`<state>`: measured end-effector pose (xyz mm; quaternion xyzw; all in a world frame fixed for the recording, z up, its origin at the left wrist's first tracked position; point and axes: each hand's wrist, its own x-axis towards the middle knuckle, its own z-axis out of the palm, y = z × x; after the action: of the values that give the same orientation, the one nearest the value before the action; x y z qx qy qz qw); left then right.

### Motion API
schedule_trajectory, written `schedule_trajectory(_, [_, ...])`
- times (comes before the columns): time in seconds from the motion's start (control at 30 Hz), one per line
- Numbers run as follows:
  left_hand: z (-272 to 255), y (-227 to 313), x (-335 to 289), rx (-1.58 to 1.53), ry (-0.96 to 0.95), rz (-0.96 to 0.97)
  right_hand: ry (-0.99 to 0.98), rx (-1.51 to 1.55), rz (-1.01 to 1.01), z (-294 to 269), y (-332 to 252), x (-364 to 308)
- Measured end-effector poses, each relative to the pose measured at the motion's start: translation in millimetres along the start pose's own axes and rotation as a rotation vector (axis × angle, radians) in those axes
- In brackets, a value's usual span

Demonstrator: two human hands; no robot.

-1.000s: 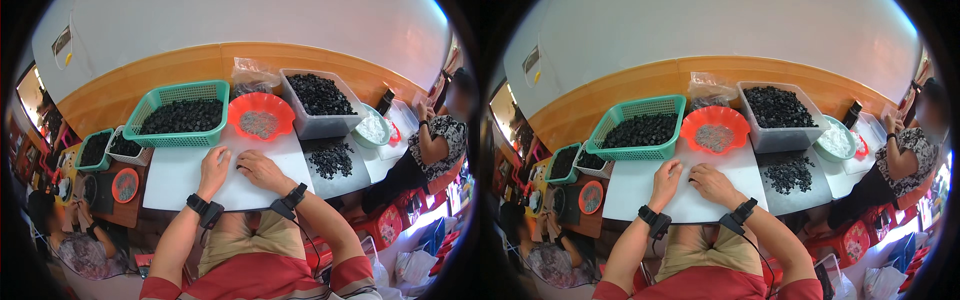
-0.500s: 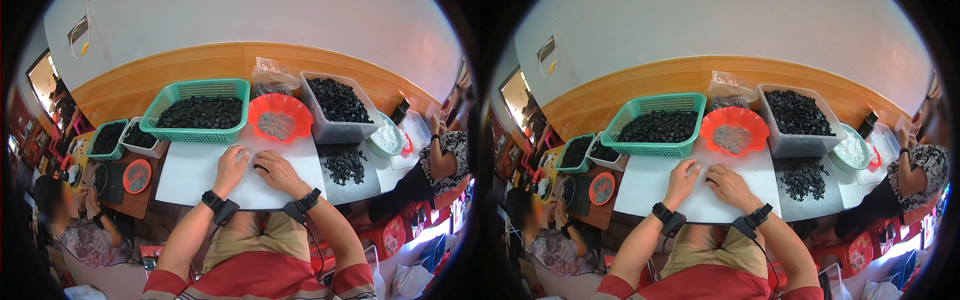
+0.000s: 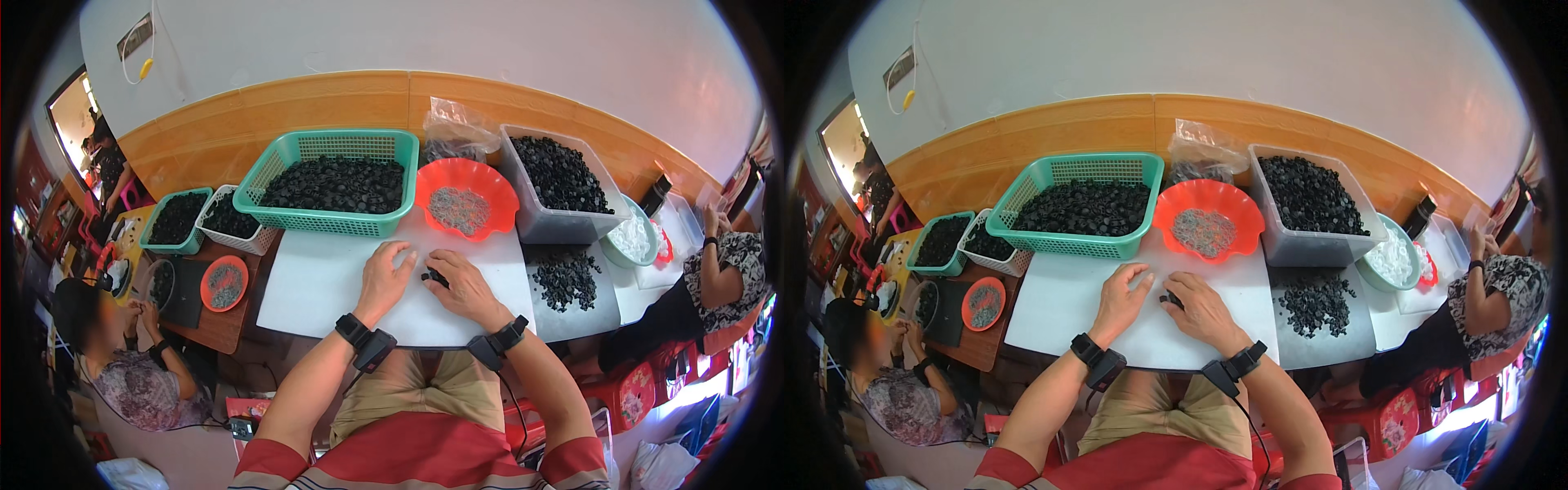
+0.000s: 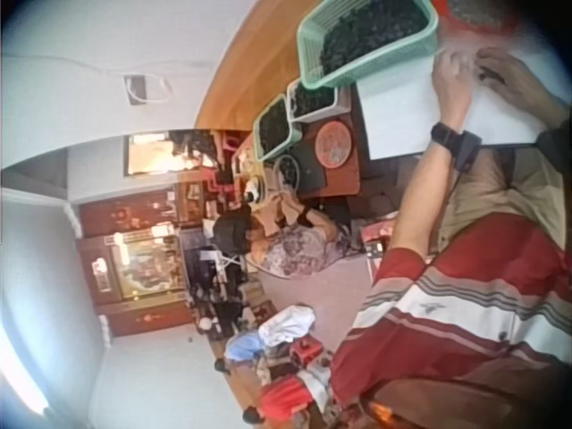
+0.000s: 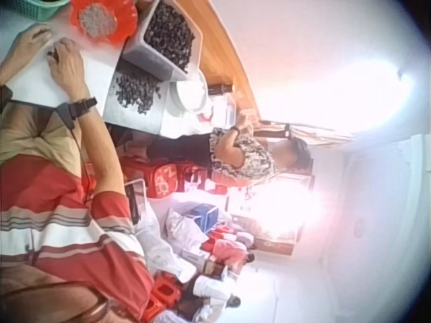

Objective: Assembling two small black plastic components together at a production table.

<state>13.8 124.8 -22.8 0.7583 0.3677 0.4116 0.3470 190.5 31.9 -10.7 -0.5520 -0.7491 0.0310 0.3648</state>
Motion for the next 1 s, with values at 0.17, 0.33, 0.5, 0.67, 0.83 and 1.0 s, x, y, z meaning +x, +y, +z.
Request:
schedule_trajectory(0.17, [-0.1, -2.3, 1.2, -0.028, 0.005, 0.015, 0.005, -0.009, 0.029, 1.3, -0.5, -0.1])
schedule_trajectory(0.33, [1.2, -1.9, 2.5, -0.058, 0.017, 0.023, -0.009, -0.020, 0.030, -0.1, -0.4, 1.8])
schedule_trajectory(0.5, [1.3, -4.6, 1.7, -0.035, 0.009, 0.031, -0.010, -0.033, 0.037, -0.3, -2.1, 2.3])
schedule_trajectory(0.67, [2.5, -5.9, 0.8, -0.063, 0.015, 0.020, -0.010, -0.023, 0.056, 1.3, -1.6, 1.2])
schedule_trajectory(0.83, [2.3, 1.7, 1.3, -0.106, 0.007, -0.018, 0.013, -0.055, 0.053, 1.3, 0.2, -0.7])
schedule_trajectory(1.0, [0.0, 0.6, 2.1, -0.073, 0.022, 0.019, 0.047, -0.024, 0.065, 0.9, -1.1, 1.5])
